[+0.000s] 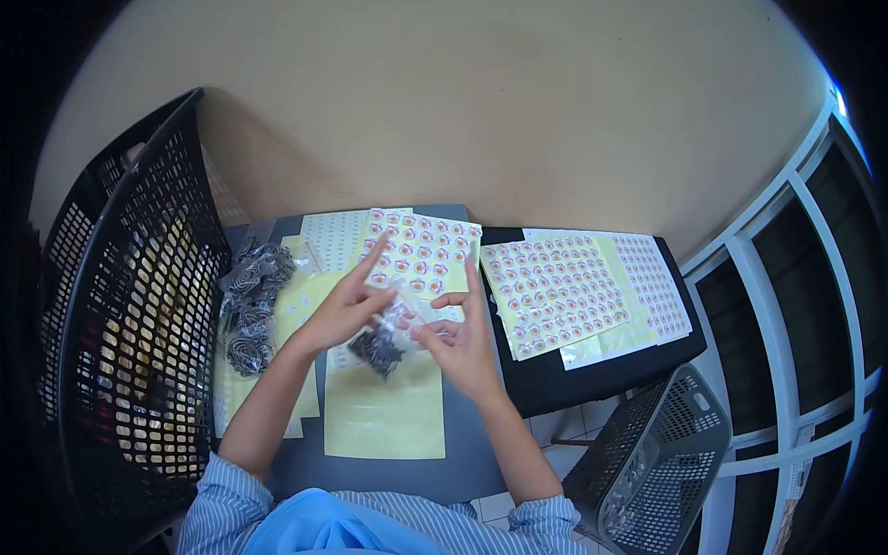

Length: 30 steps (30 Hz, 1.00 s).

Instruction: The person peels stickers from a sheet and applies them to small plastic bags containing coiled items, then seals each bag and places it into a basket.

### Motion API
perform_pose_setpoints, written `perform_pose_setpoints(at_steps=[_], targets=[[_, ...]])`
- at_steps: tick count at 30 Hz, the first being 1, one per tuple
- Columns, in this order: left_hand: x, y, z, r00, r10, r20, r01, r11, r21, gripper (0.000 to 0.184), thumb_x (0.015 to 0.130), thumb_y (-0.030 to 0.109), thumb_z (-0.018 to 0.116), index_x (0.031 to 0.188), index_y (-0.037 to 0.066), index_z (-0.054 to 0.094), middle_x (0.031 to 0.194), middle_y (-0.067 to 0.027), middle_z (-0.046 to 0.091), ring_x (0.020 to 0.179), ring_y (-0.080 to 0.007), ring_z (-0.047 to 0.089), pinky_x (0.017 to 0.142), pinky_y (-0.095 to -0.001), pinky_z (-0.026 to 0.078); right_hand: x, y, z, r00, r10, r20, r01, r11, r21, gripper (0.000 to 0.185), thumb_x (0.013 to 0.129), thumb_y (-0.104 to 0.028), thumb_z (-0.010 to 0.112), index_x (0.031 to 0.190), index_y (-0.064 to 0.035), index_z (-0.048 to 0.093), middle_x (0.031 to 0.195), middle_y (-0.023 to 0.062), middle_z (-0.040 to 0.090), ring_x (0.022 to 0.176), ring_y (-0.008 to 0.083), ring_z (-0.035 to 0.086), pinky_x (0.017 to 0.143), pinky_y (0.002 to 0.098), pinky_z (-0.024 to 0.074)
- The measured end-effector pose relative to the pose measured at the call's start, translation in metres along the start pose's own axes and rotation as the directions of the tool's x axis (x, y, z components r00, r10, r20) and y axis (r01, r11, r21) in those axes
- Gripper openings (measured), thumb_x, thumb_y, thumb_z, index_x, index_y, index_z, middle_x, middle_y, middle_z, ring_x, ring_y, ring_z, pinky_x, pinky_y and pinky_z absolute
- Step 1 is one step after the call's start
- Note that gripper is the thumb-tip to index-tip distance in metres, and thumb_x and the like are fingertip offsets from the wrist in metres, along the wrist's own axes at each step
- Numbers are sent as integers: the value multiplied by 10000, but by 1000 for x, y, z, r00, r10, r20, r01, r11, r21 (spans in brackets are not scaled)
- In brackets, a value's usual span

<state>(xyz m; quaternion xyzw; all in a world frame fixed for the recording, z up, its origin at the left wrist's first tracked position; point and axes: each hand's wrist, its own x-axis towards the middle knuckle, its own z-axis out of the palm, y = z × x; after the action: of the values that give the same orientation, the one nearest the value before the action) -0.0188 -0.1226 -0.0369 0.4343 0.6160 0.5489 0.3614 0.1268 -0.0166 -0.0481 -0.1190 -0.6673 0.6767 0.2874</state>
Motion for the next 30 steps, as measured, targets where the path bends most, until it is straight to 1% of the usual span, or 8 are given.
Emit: perform_pose_setpoints(at_steps=[3,5,6,9,12,19,21,30], targets=[[-45,-13,-12,991,-121,-60,109,978,-178,654,800,187,543,1337,122,175,778,-29,543,661,-85,502,598,-235,434,-10,-7,20,999,-25,20,23,997,69,889,682,112,571,1346,-127,30,964,95,380,776,146,533,639,236,505],[-63,-67,-24,910,-166,380,399,601,-693,569,797,155,539,1286,92,255,975,-44,535,837,-112,532,691,-267,453,-12,0,28,998,-51,26,48,993,109,863,684,113,566,1343,-133,65,962,94,377,774,148,534,643,249,514],[-75,-66,-20,912,-173,373,398,600,-694,569,797,155,539,1286,92,255,975,-44,535,837,-112,532,691,-267,453,-13,5,32,997,-51,-53,56,993,101,847,687,114,562,1339,-128,79,963,95,377,776,154,538,650,253,517],[-90,-58,-15,976,-112,188,207,751,-627,522,794,143,540,1250,83,293,1116,-61,478,966,-140,508,757,-289,446,-16,8,43,987,-41,-157,59,992,114,781,693,117,553,1319,-104,140,980,99,368,788,177,552,670,261,525],[-85,-66,-19,982,-148,-116,-35,464,-885,492,818,170,498,1251,72,288,1118,-99,473,1057,-212,471,869,-352,412,-22,15,54,980,-62,-191,77,994,72,707,701,107,559,1284,-67,199,1013,103,351,778,175,564,674,262,532],[-80,-74,7,946,-134,-295,-105,735,-670,478,815,40,499,1245,51,290,1075,-86,484,947,-142,514,816,-266,434,-15,34,60,933,-175,-314,181,983,-9,497,711,62,583,1165,-20,397,1067,93,358,979,193,473,784,270,466],[-80,-74,5,919,-169,-355,-91,786,-612,456,825,48,492,1240,63,303,1061,-80,495,927,-137,524,790,-249,444,-7,33,39,924,-318,-212,214,891,-400,243,719,-9,602,954,-11,537,1080,102,387,1038,217,424,853,317,393],[-77,-80,7,938,-215,-273,-43,708,-705,352,849,58,429,1191,66,351,1065,-91,500,947,-149,522,793,-291,457,-6,18,47,991,15,133,42,912,-409,92,696,-83,624,752,-35,570,805,51,569,857,193,474,775,301,351]])
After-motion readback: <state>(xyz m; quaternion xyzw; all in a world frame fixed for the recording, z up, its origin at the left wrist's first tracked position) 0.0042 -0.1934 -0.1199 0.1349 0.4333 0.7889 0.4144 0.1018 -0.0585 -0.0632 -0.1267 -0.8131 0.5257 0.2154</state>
